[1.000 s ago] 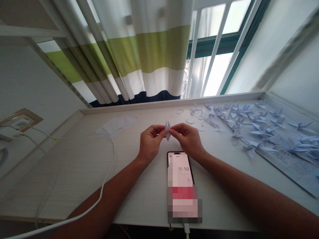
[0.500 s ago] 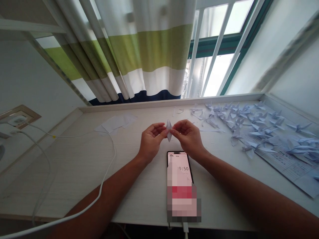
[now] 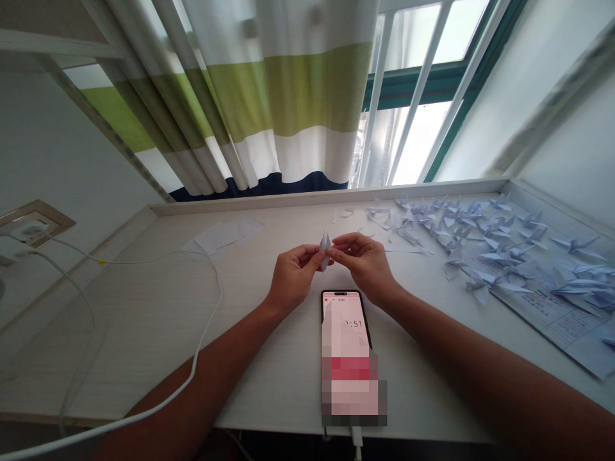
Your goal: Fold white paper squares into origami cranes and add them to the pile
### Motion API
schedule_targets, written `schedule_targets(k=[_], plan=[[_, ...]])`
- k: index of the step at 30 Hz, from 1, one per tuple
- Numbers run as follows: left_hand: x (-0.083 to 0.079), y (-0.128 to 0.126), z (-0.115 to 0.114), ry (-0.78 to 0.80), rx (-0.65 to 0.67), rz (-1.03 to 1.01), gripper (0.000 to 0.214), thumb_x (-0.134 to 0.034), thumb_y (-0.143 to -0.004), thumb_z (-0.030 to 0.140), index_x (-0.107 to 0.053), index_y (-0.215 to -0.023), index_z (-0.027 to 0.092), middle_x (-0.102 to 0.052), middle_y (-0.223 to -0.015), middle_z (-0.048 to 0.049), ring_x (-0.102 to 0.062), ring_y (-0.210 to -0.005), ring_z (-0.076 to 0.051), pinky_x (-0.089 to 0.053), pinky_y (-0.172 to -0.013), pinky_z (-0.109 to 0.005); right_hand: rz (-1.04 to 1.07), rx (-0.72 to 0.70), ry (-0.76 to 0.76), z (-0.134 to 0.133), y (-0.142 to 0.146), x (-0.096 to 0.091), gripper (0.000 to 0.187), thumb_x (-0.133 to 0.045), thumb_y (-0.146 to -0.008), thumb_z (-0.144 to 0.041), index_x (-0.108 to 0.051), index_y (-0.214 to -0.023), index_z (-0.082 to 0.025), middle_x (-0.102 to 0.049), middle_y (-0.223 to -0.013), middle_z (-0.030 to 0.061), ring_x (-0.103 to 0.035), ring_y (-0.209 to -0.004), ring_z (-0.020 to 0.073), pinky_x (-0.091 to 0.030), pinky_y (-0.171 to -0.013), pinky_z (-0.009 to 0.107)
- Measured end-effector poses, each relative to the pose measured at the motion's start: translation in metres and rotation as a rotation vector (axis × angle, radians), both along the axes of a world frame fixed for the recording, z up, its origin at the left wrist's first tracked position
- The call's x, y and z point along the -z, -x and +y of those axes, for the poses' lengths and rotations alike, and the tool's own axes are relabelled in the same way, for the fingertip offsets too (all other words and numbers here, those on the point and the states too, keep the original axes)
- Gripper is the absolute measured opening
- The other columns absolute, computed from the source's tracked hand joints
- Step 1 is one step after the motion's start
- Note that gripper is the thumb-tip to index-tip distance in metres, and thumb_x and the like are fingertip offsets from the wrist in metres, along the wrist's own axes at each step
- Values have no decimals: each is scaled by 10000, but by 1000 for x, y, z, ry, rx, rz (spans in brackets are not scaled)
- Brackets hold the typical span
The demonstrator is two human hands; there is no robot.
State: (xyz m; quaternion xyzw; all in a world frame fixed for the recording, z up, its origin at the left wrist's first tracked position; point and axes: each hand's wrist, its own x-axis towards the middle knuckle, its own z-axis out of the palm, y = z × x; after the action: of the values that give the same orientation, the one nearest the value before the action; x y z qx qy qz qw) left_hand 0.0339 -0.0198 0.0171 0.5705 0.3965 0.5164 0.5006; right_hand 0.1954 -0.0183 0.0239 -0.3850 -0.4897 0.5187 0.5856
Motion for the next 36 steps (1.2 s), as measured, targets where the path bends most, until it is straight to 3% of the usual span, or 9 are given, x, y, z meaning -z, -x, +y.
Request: schedule_targets(k=[14,21,28,36], plan=[[2,2,2,-8,16,84,326,-714,-894,457,-746,-929,134,-774,-776,-62,-735,-740,-186,-574,-715,-302,-136,-63,-21,1,-5,0,403,-891,-696,-473,-736,-928,-182,-737,-817,44,-710,-724,201,-611,-731,399],[-5,1,-2,50,65,83,335,-735,-873,469,-751,-933,140,-775,-804,-79,-745,-755,-205,-576,-685,-307,-270,-75,-84,0,-7,-3,343,-800,-787,-531,-754,-803,-191,-760,-812,59,-703,-740,207,-583,-726,377],[0,1,0,81,31,53,368,-773,-826,490,-761,-921,134,-777,-833,-80,-726,-693,-189,-595,-727,-348,-532,21,-194,-3,-7,-4,203,-666,-920,-362,-781,-870,-202,-792,-855,66,-721,-813,226,-561,-782,382],[-4,4,0,186,73,14,389,-869,-724,459,-759,-877,118,-775,-775,-93,-738,-752,-210,-571,-725,-328,-545,12,-229,-2,-3,-2,156,-630,-940,-277,-734,-862,-191,-761,-774,40,-706,-739,200,-544,-769,359]])
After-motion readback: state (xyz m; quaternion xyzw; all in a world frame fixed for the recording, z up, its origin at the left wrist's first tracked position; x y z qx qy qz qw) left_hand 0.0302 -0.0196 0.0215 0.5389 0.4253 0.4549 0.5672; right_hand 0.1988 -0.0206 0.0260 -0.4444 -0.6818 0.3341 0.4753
